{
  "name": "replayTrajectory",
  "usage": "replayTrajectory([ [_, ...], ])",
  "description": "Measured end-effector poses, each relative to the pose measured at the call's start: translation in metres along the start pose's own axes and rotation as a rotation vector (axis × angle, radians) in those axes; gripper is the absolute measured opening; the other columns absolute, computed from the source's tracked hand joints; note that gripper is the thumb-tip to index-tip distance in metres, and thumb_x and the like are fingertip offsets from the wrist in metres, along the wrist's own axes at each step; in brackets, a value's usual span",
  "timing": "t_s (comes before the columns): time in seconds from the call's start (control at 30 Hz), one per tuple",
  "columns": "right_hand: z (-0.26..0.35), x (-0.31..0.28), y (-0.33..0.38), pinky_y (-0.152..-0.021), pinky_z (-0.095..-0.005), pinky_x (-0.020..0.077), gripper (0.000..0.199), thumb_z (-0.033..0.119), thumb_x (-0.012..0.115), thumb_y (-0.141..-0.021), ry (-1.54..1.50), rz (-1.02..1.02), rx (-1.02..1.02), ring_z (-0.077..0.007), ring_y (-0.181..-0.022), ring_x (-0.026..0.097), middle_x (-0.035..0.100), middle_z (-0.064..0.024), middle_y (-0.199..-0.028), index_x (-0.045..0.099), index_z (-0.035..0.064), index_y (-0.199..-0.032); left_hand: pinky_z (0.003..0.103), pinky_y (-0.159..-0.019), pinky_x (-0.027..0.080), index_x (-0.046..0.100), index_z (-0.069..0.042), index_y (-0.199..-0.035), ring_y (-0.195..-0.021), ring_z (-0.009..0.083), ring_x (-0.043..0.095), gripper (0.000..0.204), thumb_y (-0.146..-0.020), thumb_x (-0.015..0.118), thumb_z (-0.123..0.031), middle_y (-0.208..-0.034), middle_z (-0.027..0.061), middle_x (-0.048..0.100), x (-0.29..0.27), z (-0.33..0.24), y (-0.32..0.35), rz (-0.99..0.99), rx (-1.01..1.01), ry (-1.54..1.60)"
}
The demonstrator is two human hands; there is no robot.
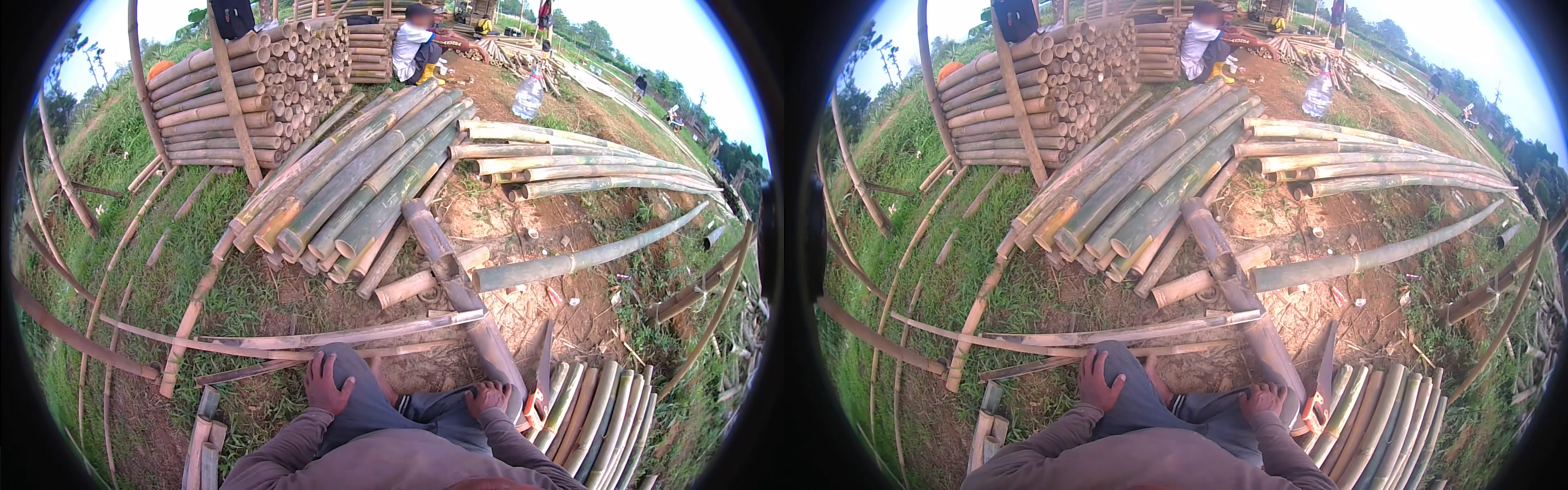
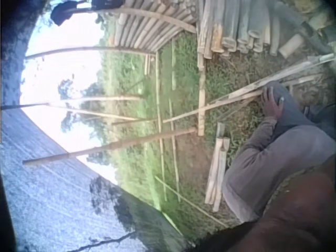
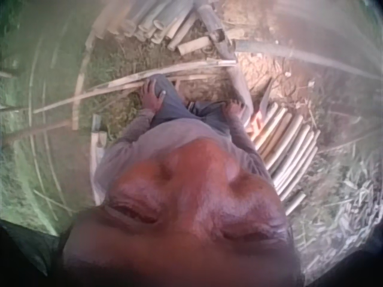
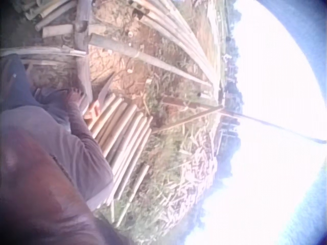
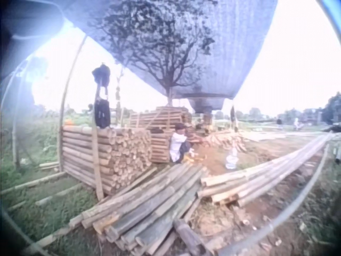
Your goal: The person sits on the ground and uses a hand saw to cut bamboo poles into shorter sections. They position the bamboo on a makeshift stand, saw through it, and then move the cut pieces aside. The process is repeated with multiple bamboo poles.
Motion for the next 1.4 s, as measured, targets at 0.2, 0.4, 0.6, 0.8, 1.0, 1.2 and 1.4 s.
replayTrajectory([
  [0.2,-0.010,0.010,-0.009,-0.126,-0.0584,0.0219,0.029,0.034,0.063,-0.097,-0.040,-0.042,0.022,-0.0282,-0.139,0.054,0.072,-0.0033,-0.133,0.080,0.0189,-0.114,0.062,-0.123,0.027,0.048,-0.011,-0.156,-0.151,0.0485,0.033,0.083,-0.088,0.076,-0.050,-0.164,0.0221,0.037,-0.001,-0.004,-0.002,0.006,-0.004,0.000],
  [0.4,-0.005,0.005,-0.009,-0.126,-0.0556,0.0241,0.027,0.033,0.064,-0.097,-0.063,-0.063,0.028,-0.0290,-0.136,0.057,0.073,-0.0038,-0.132,0.081,0.0184,-0.111,0.061,-0.124,0.028,0.049,-0.010,-0.155,-0.150,0.0482,0.034,0.082,-0.088,0.076,-0.049,-0.163,0.0221,0.038,-0.004,-0.002,-0.001,-0.008,-0.004,0.008],
  [0.6,0.003,0.001,-0.006,-0.125,-0.0571,0.0242,0.027,0.036,0.066,-0.096,-0.068,-0.093,0.008,-0.0289,-0.135,0.057,0.073,-0.0051,-0.128,0.082,0.0188,-0.109,0.061,-0.123,0.028,0.050,-0.010,-0.154,-0.149,0.0486,0.035,0.081,-0.088,0.076,-0.049,-0.163,0.0226,0.038,-0.007,0.000,0.002,-0.030,0.000,0.001],
  [0.8,-0.055,-0.013,-0.014,-0.101,-0.0500,0.0531,0.016,0.012,0.068,-0.092,-0.515,-0.421,0.093,-0.0369,-0.112,0.069,0.074,-0.0155,-0.116,0.080,0.0103,-0.103,0.062,-0.122,0.030,0.050,-0.008,-0.153,-0.148,0.0510,0.036,0.081,-0.087,0.076,-0.048,-0.161,0.0247,0.039,0.014,-0.015,-0.009,-0.001,0.070,0.029],
  [1.0,-0.001,-0.386,0.017,-0.074,-0.0370,0.0559,0.026,-0.013,0.071,-0.087,-0.484,-1.450,-0.323,-0.0274,-0.087,0.070,0.072,-0.0126,-0.101,0.076,0.0026,-0.107,0.063,-0.119,0.033,0.049,-0.005,-0.150,-0.146,0.0502,0.037,0.081,-0.084,0.078,-0.041,-0.159,0.0255,0.040,-0.007,-0.004,-0.001,-0.043,0.022,-0.012],
  [1.2,0.020,-0.471,0.143,-0.076,-0.0384,0.0590,0.026,-0.015,0.063,-0.096,-0.093,-2.128,-0.587,-0.0284,-0.095,0.070,0.069,-0.0161,-0.116,0.068,0.0014,-0.116,0.065,-0.120,0.031,0.051,-0.008,-0.151,-0.148,0.0521,0.036,0.082,-0.085,0.078,-0.047,-0.160,0.0251,0.041,-0.004,-0.015,-0.008,0.012,0.002,0.009],
  [1.4,-0.009,-0.486,0.022,-0.101,-0.0459,0.0553,0.042,-0.002,0.074,-0.091,-0.156,-1.650,-0.257,-0.0367,-0.123,0.065,0.066,-0.0204,-0.132,0.065,0.0023,-0.132,0.065,-0.121,0.031,0.051,-0.006,-0.151,-0.148,0.0520,0.036,0.082,-0.085,0.077,-0.047,-0.159,0.0257,0.041,0.002,-0.005,-0.008,-0.001,0.045,0.041],
])
Point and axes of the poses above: each hand's wrist, its own y-axis away from the middle knuckle, its own x-axis out of the palm, z = x × y, the point moved 7 cm from there along -y, towards the middle knuckle
